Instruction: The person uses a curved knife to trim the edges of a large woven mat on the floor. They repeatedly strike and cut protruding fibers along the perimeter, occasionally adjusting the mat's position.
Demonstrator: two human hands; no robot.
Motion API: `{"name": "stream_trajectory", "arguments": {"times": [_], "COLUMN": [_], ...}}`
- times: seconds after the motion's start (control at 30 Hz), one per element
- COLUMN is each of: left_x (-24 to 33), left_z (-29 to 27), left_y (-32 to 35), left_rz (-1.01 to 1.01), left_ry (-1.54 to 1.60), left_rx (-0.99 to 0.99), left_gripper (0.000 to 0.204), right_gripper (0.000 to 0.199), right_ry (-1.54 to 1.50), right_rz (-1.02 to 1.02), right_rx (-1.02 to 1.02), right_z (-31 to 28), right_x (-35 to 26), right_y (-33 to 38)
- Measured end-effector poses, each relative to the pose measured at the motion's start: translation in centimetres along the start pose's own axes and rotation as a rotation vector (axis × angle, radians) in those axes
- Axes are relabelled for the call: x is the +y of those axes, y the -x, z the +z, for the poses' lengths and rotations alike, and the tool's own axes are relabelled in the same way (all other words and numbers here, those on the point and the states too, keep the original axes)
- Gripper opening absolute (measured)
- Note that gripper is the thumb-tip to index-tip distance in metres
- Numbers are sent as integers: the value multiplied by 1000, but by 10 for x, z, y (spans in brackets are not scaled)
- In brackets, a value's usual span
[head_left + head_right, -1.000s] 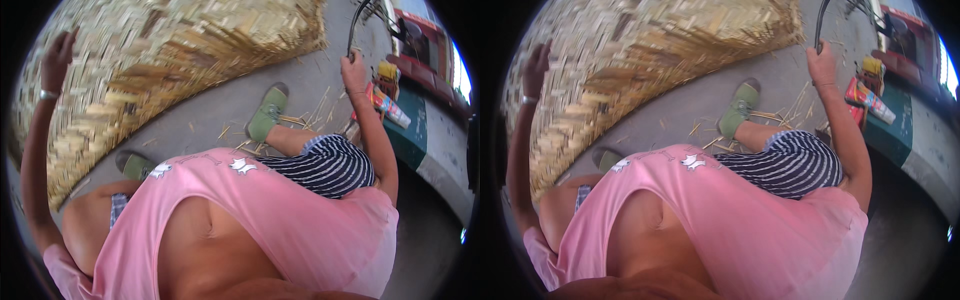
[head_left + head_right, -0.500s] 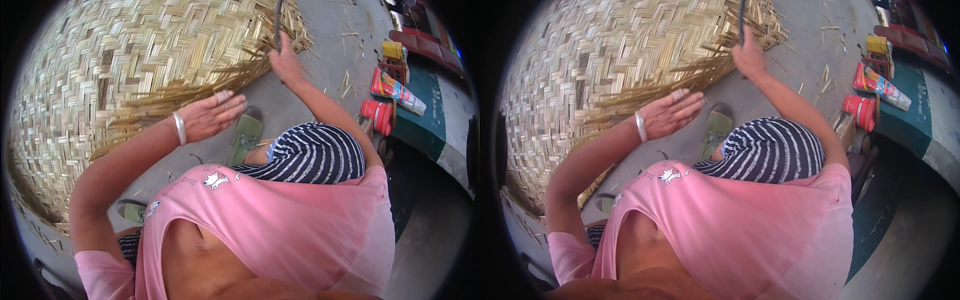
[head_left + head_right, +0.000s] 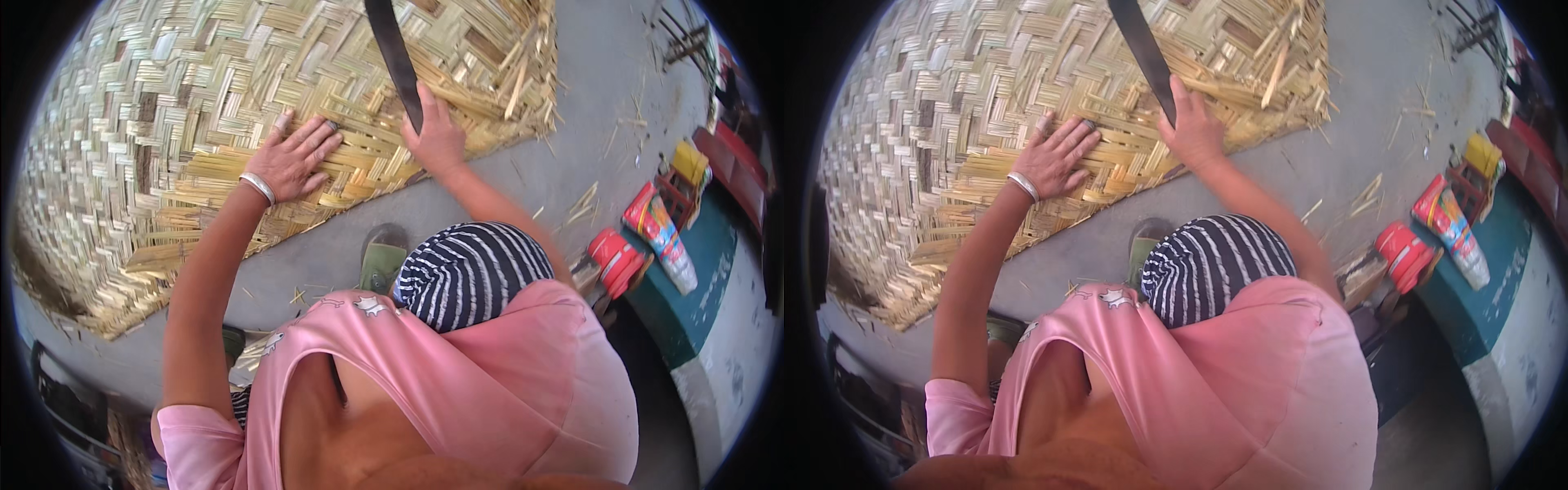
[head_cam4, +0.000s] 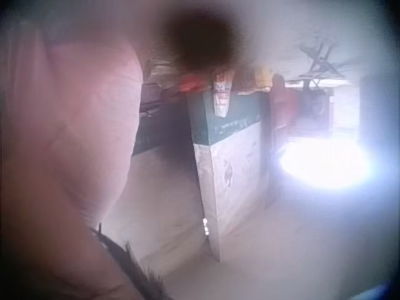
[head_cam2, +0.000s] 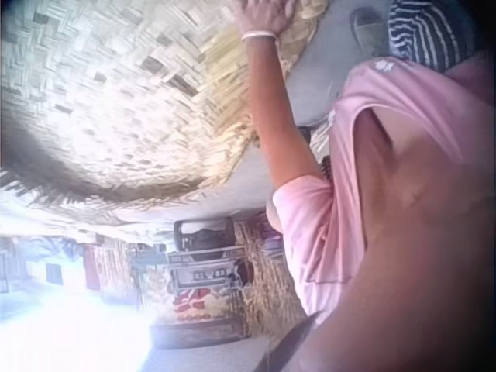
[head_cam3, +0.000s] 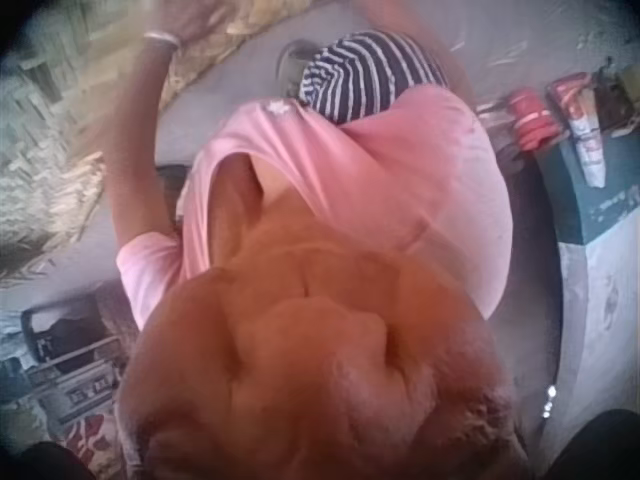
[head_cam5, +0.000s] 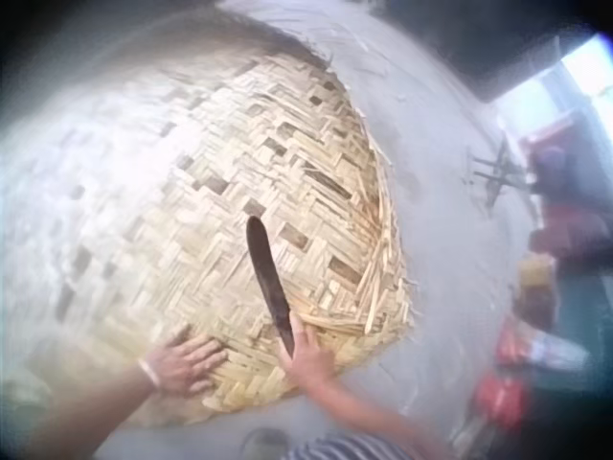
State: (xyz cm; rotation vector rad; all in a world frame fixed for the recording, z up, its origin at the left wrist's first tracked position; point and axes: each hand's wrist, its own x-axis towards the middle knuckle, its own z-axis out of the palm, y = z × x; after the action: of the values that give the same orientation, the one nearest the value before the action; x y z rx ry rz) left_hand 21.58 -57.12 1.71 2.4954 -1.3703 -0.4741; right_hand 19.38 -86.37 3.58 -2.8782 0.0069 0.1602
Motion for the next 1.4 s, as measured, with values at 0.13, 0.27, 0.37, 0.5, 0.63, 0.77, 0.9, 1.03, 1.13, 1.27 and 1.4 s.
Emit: {"name": "stream_trajectory", "arguments": {"times": [0.13,0.27,0.37,0.5,0.63,0.77,0.9,1.03,1.13,1.27,1.4], "left_x": [0,0,1,-3,-2,-4,-3,2,9,9,6], "left_z": [-3,-6,-9,-6,-11,-11,-5,-14,-24,-20,-16], "left_y": [0,-4,-5,-2,-6,-5,-3,-3,0,-5,-5], "left_rz": [-9,-16,-30,-9,-9,1,4,-16,-35,-24,-17], "left_ry": [21,23,28,9,3,2,19,20,-14,-40,-8], "left_rx": [0,-68,-127,-22,-52,-57,-78,-150,-172,-175,-148], "left_gripper": [71,69,67,70,68,68,67,65,64,64,67], "right_gripper": [70,74,76,75,72,70,73,73,73,74,70], "right_ry": [-72,-55,-101,-107,-69,-63,-143,-201,-149,-27,-226], "right_rz": [-19,23,21,4,-13,-10,16,-52,-99,-191,44], "right_rx": [30,-58,-75,-42,-41,-179,-470,-547,-526,-274,-444], "right_z": [3,-3,-3,0,-4,-21,-78,-165,-231,-259,-241], "right_x": [5,3,4,4,5,4,5,2,1,28,20], "right_y": [-2,-1,-1,-2,-4,-10,-13,31,43,17,-1]}}
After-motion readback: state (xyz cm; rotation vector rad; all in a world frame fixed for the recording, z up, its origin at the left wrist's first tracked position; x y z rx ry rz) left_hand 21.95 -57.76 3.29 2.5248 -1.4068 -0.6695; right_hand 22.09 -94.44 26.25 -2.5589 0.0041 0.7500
